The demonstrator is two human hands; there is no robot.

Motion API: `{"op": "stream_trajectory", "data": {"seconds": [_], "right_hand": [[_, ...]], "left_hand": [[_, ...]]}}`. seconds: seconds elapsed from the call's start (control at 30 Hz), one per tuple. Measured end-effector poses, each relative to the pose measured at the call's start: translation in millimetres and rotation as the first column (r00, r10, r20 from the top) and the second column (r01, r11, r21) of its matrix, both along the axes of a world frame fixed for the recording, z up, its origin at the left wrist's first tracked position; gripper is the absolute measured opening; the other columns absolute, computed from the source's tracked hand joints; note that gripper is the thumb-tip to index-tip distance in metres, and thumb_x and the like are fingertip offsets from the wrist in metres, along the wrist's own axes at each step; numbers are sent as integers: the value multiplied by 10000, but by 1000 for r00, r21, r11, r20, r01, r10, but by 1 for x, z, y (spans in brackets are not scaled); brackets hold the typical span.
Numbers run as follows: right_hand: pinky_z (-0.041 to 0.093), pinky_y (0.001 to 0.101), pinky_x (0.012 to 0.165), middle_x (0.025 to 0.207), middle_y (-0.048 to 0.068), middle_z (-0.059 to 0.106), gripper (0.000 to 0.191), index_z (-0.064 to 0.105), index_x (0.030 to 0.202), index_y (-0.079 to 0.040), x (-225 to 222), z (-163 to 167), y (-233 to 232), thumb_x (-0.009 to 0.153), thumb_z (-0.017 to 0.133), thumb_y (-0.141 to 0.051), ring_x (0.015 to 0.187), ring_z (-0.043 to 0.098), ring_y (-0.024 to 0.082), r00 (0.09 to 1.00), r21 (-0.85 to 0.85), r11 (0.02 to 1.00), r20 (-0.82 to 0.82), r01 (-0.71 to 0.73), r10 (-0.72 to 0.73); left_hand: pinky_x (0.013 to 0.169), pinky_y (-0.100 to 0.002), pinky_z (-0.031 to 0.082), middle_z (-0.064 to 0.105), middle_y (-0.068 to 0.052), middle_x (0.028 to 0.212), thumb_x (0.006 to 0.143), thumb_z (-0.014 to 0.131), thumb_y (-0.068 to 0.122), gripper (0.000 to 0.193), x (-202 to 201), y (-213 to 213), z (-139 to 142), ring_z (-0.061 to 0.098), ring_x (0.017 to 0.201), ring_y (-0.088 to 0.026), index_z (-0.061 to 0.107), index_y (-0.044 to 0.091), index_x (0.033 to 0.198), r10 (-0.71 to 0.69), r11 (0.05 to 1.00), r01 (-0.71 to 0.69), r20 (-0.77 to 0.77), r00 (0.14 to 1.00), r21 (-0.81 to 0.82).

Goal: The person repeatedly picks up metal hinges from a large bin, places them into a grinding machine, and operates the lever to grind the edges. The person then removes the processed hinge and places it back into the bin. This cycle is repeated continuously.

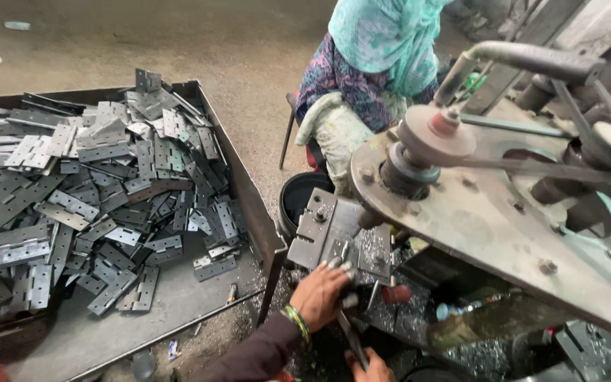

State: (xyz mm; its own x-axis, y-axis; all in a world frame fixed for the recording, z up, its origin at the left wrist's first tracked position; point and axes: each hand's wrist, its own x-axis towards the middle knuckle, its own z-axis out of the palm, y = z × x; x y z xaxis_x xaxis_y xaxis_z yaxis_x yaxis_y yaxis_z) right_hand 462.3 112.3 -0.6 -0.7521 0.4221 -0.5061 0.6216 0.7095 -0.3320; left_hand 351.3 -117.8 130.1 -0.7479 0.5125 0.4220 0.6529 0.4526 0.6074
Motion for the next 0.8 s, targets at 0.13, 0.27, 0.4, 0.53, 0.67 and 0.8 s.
{"op": "stream_trajectory", "data": {"seconds": [0.13,0.27,0.4,0.53,0.67,0.8], "right_hand": [[560,458,913,940,186,783,507,750,1086,-201,0,-2,3,828,674,-631,996,763,381,996,18,998,-69,-53,54],[556,471,908,992,199,763,540,670,1129,-160,0,-5,6,852,666,-624,1036,735,405,990,-29,990,-27,-138,138],[569,482,886,1002,216,764,534,644,1148,-155,-2,-10,8,856,649,-602,1032,735,421,985,-38,985,-44,-166,164],[572,486,877,1018,211,769,571,673,1149,-145,-2,-14,6,882,589,-643,1038,733,423,990,-3,990,-13,-141,141],[573,487,868,989,214,782,619,686,1213,-171,0,-18,2,952,437,-673,1003,755,414,1000,-14,1000,23,-11,12],[568,477,880,958,157,814,644,692,1204,-177,2,-21,-4,901,447,-690,983,760,391,986,28,1000,-166,-1,6]], "left_hand": [[1164,-492,350,597,-148,1403,892,673,168,461,-1,-12,-6,520,1349,-334,586,42,1327,131,991,-132,36,991,28],[1262,-554,158,620,-131,1325,828,709,125,456,-10,-4,-8,532,1342,-307,602,36,1262,253,946,-262,-71,965,-188],[1224,-586,86,579,-162,1356,714,757,151,628,-22,8,-12,503,1319,-325,568,4,1295,228,956,-217,32,973,-199],[1224,-612,61,584,-143,1376,788,693,87,515,-41,11,-18,493,1338,-331,593,34,1290,240,947,-229,20,971,-226],[1250,-620,56,622,-102,1338,862,619,56,389,-55,15,-22,501,1361,-317,625,58,1250,263,921,-254,-9,965,-295],[1235,-616,95,639,-116,1277,815,622,83,404,-49,16,-23,543,1303,-304,631,28,1214,298,920,-310,-87,951,-238]]}}
